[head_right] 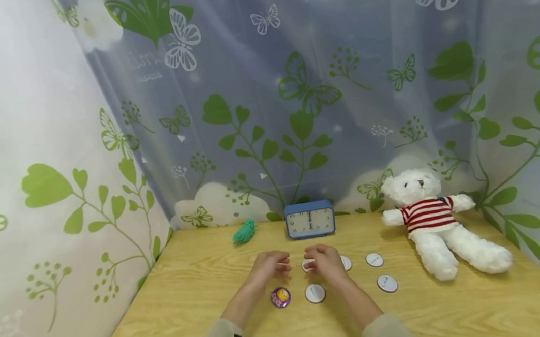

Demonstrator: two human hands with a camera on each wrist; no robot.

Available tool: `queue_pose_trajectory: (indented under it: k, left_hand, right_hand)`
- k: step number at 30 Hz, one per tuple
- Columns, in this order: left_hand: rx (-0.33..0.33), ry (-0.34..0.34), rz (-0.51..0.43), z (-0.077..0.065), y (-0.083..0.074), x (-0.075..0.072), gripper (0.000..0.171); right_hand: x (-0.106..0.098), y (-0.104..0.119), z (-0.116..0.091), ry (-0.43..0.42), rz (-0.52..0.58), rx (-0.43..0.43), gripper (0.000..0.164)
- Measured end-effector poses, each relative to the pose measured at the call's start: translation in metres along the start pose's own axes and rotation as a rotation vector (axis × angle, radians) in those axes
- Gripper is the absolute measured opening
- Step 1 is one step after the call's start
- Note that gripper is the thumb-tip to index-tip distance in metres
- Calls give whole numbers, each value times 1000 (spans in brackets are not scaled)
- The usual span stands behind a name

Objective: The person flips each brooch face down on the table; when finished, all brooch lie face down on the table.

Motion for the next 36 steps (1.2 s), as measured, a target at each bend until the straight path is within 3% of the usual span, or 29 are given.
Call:
queue_pose_trajectory:
  k: [10,18,25,36]
  left_hand:
    - [9,-27,-3,-1,0,-51,40]
    - [-7,-57,-3,-1,10,-75,40]
    - [-46,-40,2,0,19,-77,38]
    - [-48,-21,-12,4,24,-66,33]
  right_hand:
    - [17,-6,6,13,26,16,34]
    - [38,-10,11,37,-1,42,36]
    - [53,-12,14,44,-84,76,31]
    - [63,-21,19,36,-95,69,27]
Point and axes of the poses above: each hand's wrist, its own z-axis towards the middle knuckle, its own x-axis out of the palm, y = z × x, the point moved 8 cm from there along z, towards the middle knuckle, and after that the axes turned 3 degrees about y, right-handed, at the moved point
